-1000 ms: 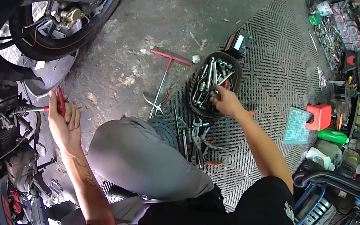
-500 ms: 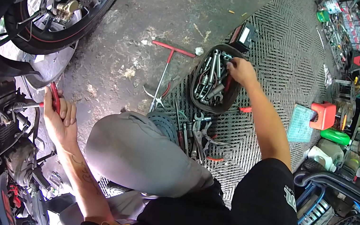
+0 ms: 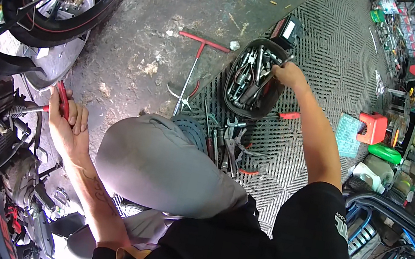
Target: Inspecting and replacing a spark plug on a motorcycle engine.
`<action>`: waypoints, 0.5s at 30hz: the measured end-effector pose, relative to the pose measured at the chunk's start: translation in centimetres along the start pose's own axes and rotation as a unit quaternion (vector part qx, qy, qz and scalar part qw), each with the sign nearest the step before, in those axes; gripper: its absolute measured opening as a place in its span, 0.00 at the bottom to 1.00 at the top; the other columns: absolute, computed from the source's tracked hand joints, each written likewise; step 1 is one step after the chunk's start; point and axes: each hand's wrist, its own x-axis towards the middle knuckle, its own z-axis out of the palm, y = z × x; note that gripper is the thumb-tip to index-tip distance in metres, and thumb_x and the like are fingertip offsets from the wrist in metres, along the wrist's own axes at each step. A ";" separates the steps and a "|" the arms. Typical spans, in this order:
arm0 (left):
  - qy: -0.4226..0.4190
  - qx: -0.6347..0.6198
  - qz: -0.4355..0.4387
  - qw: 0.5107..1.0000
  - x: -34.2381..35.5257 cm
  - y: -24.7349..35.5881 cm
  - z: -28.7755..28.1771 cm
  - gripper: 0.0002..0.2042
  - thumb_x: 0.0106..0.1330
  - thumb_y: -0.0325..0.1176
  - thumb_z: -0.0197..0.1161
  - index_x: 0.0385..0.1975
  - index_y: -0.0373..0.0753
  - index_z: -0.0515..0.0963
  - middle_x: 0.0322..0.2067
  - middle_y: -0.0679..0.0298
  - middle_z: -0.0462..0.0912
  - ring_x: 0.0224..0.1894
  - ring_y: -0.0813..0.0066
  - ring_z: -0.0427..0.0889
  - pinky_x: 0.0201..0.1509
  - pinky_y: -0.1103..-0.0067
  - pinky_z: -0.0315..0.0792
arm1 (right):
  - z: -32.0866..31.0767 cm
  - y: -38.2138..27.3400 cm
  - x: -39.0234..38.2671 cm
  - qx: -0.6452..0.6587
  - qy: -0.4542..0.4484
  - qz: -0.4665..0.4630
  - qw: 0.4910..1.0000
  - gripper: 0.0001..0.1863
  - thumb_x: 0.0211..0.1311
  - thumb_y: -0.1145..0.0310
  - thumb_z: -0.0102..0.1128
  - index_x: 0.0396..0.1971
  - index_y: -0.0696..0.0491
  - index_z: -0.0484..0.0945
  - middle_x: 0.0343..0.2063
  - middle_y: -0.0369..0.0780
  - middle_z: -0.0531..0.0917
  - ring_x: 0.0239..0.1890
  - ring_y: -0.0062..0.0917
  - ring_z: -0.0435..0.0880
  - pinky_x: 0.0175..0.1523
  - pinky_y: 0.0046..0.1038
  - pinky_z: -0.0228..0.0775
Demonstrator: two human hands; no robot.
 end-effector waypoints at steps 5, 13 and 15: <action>0.007 0.001 0.001 1.000 0.0 0.1 -0.4 0.21 0.77 0.45 0.54 0.34 0.28 0.74 0.09 0.71 0.57 0.08 0.86 0.49 0.13 0.84 0.47 | 0.5 -1.2 -2.2 -0.017 0.020 -0.028 0.999 0.21 0.62 0.53 0.58 0.39 0.58 0.83 0.28 0.46 0.86 0.35 0.36 0.87 0.43 0.35 0.76; -0.002 0.004 0.010 1.000 0.1 0.0 -0.3 0.22 0.76 0.46 0.55 0.35 0.27 0.74 0.09 0.72 0.57 0.08 0.86 0.48 0.12 0.84 0.46 | 0.9 -1.7 -4.4 0.016 0.038 -0.074 0.996 0.25 0.68 0.47 0.58 0.31 0.59 0.82 0.20 0.40 0.83 0.24 0.25 0.83 0.33 0.32 0.74; 0.004 0.007 0.008 1.000 0.0 0.1 -0.5 0.22 0.77 0.46 0.55 0.35 0.27 0.75 0.09 0.72 0.57 0.08 0.86 0.48 0.12 0.84 0.46 | 1.8 -2.0 -5.8 -0.035 0.014 -0.073 0.997 0.29 0.69 0.43 0.55 0.30 0.58 0.83 0.20 0.40 0.85 0.25 0.27 0.86 0.35 0.32 0.75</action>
